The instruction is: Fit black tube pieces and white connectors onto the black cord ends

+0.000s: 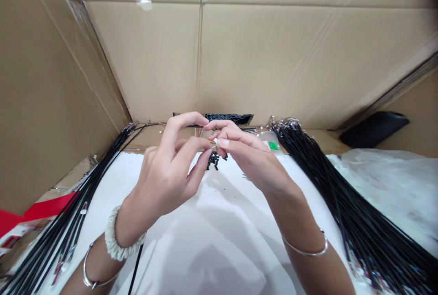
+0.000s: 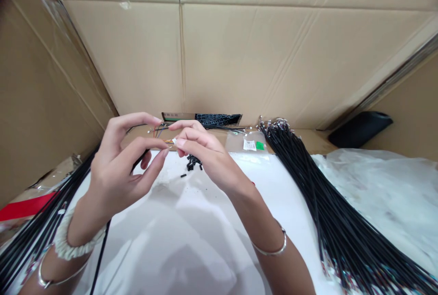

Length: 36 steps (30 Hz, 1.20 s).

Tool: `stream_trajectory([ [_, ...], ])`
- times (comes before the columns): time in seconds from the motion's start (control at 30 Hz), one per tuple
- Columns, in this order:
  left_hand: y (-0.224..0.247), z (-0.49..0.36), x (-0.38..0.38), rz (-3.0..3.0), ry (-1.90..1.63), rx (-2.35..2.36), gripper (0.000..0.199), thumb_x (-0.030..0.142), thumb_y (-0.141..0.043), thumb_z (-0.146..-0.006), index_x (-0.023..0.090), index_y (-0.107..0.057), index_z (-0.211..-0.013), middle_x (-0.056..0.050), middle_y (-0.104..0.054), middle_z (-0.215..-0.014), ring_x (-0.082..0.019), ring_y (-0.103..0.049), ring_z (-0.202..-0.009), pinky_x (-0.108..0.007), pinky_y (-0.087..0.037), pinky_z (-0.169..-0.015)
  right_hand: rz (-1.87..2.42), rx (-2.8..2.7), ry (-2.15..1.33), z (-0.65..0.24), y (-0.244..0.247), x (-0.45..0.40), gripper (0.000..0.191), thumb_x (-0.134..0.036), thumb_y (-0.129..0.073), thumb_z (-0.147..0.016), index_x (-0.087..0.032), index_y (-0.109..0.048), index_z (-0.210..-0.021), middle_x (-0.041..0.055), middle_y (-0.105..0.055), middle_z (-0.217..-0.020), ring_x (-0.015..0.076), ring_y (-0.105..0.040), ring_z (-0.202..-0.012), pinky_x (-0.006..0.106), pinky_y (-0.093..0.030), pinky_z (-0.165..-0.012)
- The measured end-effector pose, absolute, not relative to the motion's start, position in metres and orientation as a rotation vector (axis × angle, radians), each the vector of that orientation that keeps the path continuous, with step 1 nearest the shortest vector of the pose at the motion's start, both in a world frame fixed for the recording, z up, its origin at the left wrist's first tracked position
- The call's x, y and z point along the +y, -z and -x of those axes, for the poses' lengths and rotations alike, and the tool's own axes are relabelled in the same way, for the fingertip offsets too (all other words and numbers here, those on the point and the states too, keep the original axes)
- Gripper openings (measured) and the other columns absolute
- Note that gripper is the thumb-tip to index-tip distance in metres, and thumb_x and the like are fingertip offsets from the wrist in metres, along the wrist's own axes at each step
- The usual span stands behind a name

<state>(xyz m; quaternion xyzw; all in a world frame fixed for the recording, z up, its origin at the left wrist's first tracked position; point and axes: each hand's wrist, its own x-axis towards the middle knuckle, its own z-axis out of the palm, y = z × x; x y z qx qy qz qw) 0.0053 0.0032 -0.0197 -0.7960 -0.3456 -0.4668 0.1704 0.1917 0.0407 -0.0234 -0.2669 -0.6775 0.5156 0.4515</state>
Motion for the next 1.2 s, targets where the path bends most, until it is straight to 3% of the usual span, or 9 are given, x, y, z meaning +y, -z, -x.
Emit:
stream_trajectory([
  [0.3,0.020,-0.007,0.002,2.213,1.319,-0.975,0.005,0.011,-0.065,-0.092,0.016,-0.063,-0.092,-0.013,-0.064,-0.120,-0.007,-0.056,-0.059,-0.022,-0.048,-0.044,0.661,-1.668,-1.308,-0.192,0.022,0.039,0.031,-0.037,-0.063,-0.096,-0.022,-0.059,-0.069,0.0068,-0.061,-0.125,0.0247,-0.051,-0.128,0.039,-0.045,-0.092],
  [0.57,0.020,-0.007,0.004,2.188,1.302,-0.968,0.004,0.013,-0.063,-0.093,0.017,-0.062,-0.092,-0.011,-0.066,-0.119,-0.004,-0.050,-0.053,-0.021,-0.047,-0.043,0.670,-1.725,-1.242,-0.191,0.025,0.039,0.032,-0.038,-0.060,-0.099,-0.022,-0.058,-0.071,0.0070,-0.060,-0.124,0.0246,-0.049,-0.131,0.039,-0.045,-0.097],
  [0.9,0.018,-0.010,0.002,2.159,1.295,-0.996,0.005,0.013,-0.061,-0.094,0.018,-0.062,-0.091,-0.010,-0.068,-0.118,-0.004,-0.050,-0.050,-0.020,-0.045,-0.041,0.699,-1.805,-1.077,-0.187,0.021,0.032,0.029,-0.036,-0.056,-0.101,-0.023,-0.058,-0.075,0.0086,-0.059,-0.124,0.0234,-0.047,-0.135,0.036,-0.051,-0.090],
  [1.2,0.021,-0.008,0.004,2.185,1.351,-1.005,0.006,0.011,-0.062,-0.094,0.017,-0.063,-0.094,-0.010,-0.066,-0.120,-0.003,-0.053,-0.054,-0.020,-0.040,-0.041,0.678,-1.788,-1.082,-0.184,0.022,0.031,0.030,-0.038,-0.055,-0.102,-0.023,-0.059,-0.077,0.0072,-0.059,-0.122,0.0224,-0.052,-0.126,0.035,-0.050,-0.091],
])
